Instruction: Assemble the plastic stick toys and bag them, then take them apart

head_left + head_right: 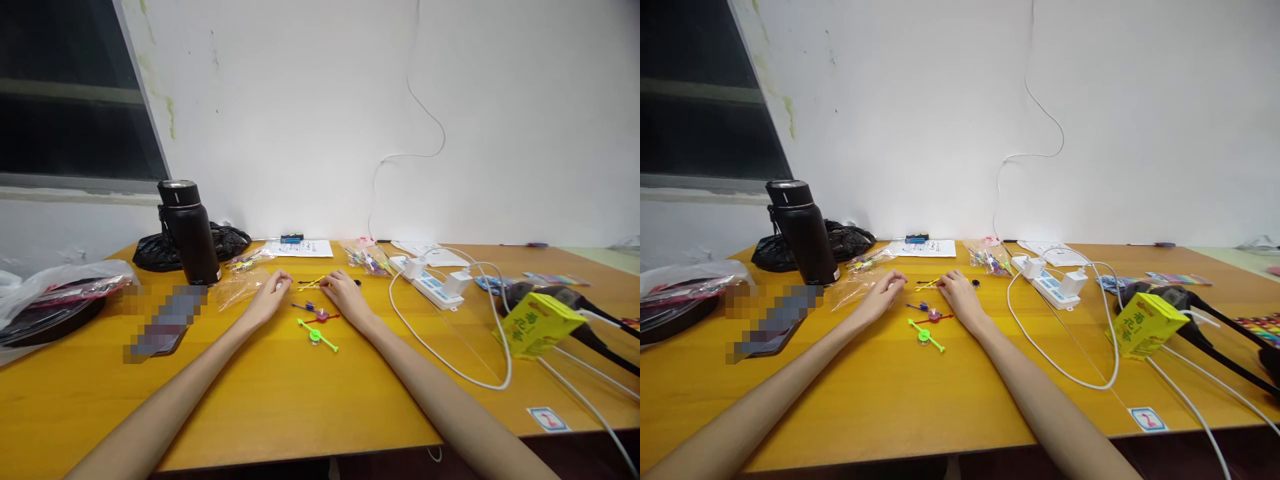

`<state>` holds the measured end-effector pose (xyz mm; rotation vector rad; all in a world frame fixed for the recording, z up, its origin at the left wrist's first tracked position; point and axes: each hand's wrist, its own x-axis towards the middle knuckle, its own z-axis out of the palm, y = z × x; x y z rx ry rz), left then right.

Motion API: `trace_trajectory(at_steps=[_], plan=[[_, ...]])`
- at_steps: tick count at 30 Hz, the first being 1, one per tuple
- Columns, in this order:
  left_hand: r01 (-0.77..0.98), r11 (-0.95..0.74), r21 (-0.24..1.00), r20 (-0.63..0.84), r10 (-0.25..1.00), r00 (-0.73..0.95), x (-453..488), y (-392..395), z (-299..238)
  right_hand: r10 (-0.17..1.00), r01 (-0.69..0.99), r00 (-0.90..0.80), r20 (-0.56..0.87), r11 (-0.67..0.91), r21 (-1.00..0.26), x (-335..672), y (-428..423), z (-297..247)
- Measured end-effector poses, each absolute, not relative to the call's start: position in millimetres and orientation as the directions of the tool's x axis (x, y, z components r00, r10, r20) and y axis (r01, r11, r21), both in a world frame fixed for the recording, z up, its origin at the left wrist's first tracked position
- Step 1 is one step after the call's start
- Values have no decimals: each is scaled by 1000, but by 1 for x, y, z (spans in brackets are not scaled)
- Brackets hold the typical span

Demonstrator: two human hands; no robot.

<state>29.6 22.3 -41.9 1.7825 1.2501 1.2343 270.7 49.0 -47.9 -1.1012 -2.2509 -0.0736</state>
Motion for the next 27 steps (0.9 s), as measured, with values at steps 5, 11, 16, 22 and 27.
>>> trace_trajectory(at_steps=[5,11,16,22,27], plan=[[419,-374,828,329,928,176,32,19,-39,714,735,-442,543,635,-238,268,51,-54],[444,-385,809,334,923,192,31,19,-38,681,674,-525,511,699,-239,262,45,-54],[426,-400,811,336,916,221,33,17,-39,678,661,-542,496,709,-246,261,46,-56],[49,-168,985,156,970,185,36,21,-40,682,582,-489,544,719,-379,258,41,-47],[-282,1,959,69,969,239,40,20,-35,618,495,-475,626,776,-390,246,18,-27]])
